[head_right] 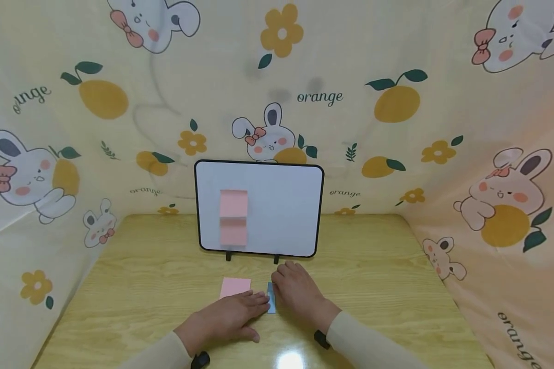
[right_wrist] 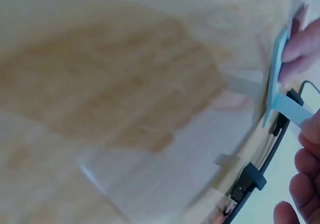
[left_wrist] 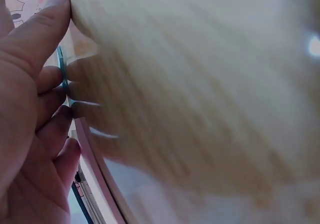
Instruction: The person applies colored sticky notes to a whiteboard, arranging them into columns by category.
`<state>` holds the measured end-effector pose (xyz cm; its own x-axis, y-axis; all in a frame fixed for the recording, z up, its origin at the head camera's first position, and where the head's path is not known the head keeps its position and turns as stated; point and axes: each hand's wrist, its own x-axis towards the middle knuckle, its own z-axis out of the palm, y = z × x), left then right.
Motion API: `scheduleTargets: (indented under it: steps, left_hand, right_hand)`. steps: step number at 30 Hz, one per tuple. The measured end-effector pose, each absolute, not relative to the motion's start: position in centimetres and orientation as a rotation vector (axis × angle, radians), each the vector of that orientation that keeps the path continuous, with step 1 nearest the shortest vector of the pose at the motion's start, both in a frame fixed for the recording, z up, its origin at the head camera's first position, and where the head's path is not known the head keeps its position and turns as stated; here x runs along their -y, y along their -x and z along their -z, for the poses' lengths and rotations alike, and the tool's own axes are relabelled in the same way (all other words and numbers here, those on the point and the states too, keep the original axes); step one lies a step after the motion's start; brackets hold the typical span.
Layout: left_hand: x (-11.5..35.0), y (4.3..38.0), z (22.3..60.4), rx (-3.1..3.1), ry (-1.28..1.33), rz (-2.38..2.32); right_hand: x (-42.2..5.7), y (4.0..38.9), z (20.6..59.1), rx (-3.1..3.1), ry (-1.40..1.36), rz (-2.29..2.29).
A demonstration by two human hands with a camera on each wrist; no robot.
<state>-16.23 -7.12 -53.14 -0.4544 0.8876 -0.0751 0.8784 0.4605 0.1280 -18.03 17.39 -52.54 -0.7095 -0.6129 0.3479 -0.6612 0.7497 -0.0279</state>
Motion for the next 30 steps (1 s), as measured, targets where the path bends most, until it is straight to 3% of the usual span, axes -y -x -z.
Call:
scheduleTargets:
  steps: [17, 30]
  left_hand:
    - [7.1, 16.9, 53.3, -2.488, -1.498, -0.194]
    - [7.2, 16.7, 53.3, -2.472, -1.432, -0.296]
  right_hand:
    - [-17.9, 21.1, 49.9, 2.49, -0.861, -0.258]
    - [-19.8, 25.8, 43.7, 2.092, -0.745, -0.051]
